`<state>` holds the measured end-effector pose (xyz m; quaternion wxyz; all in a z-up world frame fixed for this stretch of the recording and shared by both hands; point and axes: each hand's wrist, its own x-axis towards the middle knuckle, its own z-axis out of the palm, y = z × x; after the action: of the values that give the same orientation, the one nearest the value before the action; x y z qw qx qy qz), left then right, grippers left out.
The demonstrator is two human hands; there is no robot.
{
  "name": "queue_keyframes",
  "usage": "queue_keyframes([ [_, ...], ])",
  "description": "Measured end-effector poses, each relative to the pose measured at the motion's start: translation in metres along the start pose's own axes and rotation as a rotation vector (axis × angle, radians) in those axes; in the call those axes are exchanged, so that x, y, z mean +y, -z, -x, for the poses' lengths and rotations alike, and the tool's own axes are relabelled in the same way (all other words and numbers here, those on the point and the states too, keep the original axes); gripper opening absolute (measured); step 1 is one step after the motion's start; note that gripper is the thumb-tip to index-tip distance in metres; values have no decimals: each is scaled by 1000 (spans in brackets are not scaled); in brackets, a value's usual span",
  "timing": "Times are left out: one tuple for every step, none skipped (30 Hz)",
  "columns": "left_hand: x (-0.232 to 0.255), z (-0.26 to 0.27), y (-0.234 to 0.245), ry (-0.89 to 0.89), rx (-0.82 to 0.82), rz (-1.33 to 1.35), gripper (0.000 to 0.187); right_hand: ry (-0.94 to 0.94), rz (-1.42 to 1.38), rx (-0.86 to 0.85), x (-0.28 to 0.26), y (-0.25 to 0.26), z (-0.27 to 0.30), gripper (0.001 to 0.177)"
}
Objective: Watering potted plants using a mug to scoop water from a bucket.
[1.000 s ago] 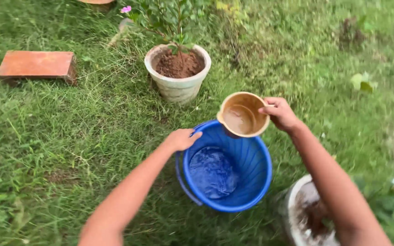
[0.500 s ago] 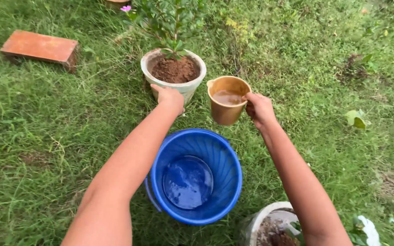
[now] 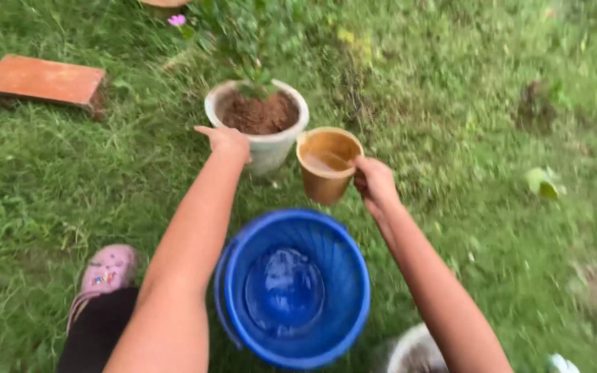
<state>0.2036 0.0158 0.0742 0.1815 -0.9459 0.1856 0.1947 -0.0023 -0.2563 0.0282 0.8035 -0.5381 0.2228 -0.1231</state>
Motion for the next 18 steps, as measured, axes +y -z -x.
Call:
queue_keyframes([
  [-6,-21,1,8,12,10,65,11,7,-11,-9,-12,3,15],
  [-13,-40,-5,13,31,39,62,-1,12,-29,-11,-24,7,16],
  [-21,-60,-11,17,51,68,60,-14,16,-47,-13,-35,11,16],
  [-20,-70,-19,10,46,70,60,-17,20,-40,-9,-37,17,16],
  [-20,-79,-26,-13,54,53,59,-41,33,-13,-6,-39,22,13],
  [-26,-95,-22,-34,79,31,59,-47,39,11,-6,-48,20,11],
  [-31,-87,-16,-38,92,26,59,-34,34,16,-4,-52,20,11],
  [-42,-81,-6,-104,86,78,64,-57,39,35,-1,-61,17,12],
  [-54,-76,3,-172,81,128,71,-80,44,53,2,-71,14,13],
  [-58,-110,-4,-177,85,117,71,-76,33,60,7,-74,7,13],
  [-63,-146,-12,-228,116,157,74,-47,86,91,14,-78,0,14],
  [-65,-175,-34,-282,124,205,77,-40,148,126,25,-79,1,20],
  [-74,-184,-33,-290,105,203,77,-57,147,136,33,-85,-2,20],
  [-84,-194,-23,-298,92,122,80,-30,128,162,36,-90,-7,18],
  [-92,-203,-12,-306,79,42,84,-2,110,189,37,-95,-11,15],
  [-103,-211,-3,-323,87,20,84,7,92,209,42,-104,-15,15],
  [-112,-217,6,-412,-5,-54,86,-9,81,234,47,-112,-19,17],
  [-116,-225,17,-504,-94,-134,88,-21,69,265,51,-116,-21,18],
])
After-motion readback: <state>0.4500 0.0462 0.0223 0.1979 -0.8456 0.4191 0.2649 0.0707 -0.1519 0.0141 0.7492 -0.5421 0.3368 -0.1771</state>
